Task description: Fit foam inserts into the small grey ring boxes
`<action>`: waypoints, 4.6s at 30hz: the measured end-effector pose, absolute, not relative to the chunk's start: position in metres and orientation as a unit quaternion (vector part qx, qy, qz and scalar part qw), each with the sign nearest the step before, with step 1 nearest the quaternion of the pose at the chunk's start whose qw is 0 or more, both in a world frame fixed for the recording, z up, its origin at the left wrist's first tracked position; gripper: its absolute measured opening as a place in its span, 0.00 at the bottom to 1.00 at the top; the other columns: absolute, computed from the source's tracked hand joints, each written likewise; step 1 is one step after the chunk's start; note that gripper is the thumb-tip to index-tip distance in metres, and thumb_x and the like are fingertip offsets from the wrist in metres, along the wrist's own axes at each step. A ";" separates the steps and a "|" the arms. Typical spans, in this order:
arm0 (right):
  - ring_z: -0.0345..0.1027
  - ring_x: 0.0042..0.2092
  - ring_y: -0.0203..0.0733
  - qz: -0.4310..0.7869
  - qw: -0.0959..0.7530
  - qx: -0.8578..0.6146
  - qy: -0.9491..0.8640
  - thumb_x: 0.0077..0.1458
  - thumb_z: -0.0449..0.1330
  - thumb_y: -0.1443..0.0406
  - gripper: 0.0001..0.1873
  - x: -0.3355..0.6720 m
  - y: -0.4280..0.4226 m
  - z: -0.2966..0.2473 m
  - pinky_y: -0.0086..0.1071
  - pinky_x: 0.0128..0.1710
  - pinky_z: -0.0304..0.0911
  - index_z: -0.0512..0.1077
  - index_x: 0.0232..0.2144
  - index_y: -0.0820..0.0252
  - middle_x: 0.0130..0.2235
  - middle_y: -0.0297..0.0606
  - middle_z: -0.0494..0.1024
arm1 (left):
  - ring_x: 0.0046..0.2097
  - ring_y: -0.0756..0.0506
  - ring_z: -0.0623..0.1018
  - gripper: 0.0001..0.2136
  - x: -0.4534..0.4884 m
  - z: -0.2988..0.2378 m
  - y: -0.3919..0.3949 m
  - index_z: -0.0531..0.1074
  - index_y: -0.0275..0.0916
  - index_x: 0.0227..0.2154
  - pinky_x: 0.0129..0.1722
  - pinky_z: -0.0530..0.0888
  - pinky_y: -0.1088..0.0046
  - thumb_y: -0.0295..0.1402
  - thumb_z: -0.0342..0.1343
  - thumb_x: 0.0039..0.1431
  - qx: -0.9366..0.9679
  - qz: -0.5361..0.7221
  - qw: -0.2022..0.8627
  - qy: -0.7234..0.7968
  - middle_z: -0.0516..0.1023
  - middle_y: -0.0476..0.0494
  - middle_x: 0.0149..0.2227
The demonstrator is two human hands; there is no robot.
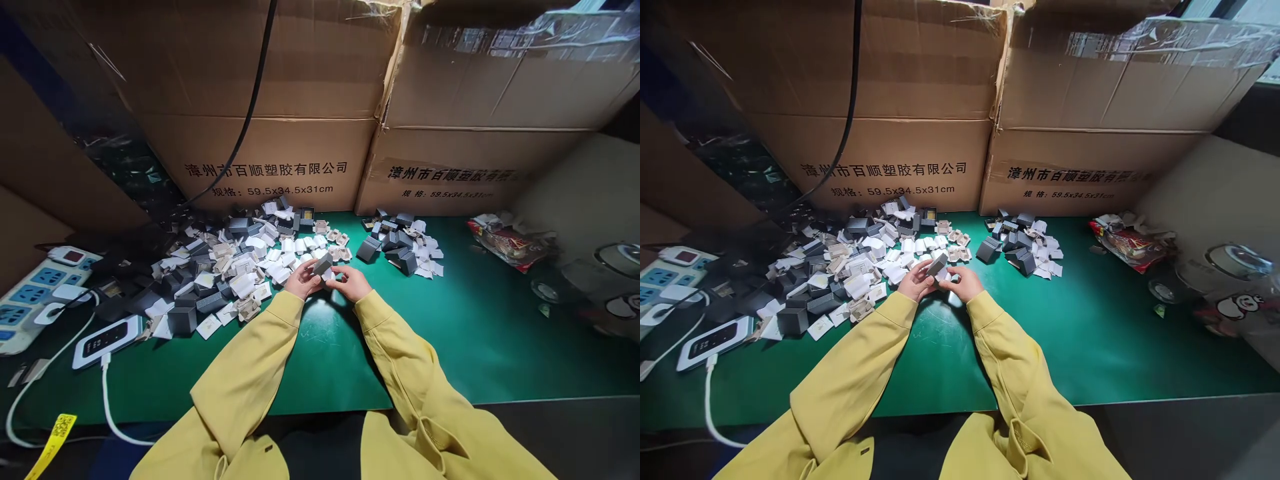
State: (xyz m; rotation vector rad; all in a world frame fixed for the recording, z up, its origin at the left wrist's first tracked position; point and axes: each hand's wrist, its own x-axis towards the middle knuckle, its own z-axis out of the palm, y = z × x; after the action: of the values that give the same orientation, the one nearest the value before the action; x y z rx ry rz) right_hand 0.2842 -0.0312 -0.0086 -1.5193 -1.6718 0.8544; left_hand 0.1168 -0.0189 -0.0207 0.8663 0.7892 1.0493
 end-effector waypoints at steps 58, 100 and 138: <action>0.61 0.37 0.41 0.202 0.290 -0.388 -0.851 0.49 0.61 0.63 0.10 0.285 -0.035 -0.010 0.35 0.39 0.60 0.70 0.35 0.61 0.38 0.41 0.73 | 0.34 0.46 0.75 0.30 0.110 -0.019 -0.020 0.68 0.38 0.49 0.32 0.75 0.67 0.35 0.67 0.39 0.325 0.440 0.767 0.335 0.75 0.41 0.36; 0.61 0.33 0.36 0.229 0.350 -0.564 -0.712 0.48 0.56 0.66 0.13 0.269 -0.041 0.003 0.29 0.34 0.60 0.74 0.38 0.57 0.31 0.35 0.68 | 0.41 0.42 0.74 0.29 0.117 -0.028 -0.018 0.68 0.39 0.48 0.37 0.75 0.63 0.42 0.64 0.41 0.417 0.442 0.716 0.342 0.73 0.39 0.42; 0.65 0.52 0.44 0.130 0.293 -0.598 -0.735 0.60 0.45 0.61 0.15 0.248 -0.057 -0.006 0.37 0.48 0.63 0.70 0.41 0.55 0.52 0.40 0.70 | 0.39 0.44 0.75 0.28 0.124 -0.023 -0.023 0.69 0.40 0.47 0.34 0.74 0.70 0.42 0.65 0.40 0.398 0.496 0.675 0.374 0.75 0.41 0.40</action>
State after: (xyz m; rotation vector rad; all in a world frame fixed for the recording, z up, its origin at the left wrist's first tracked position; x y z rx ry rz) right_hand 0.2482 -0.0573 -0.0058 -1.5931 -1.9567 0.3461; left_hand 0.1242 -0.0227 -0.0226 0.8947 0.8403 1.1159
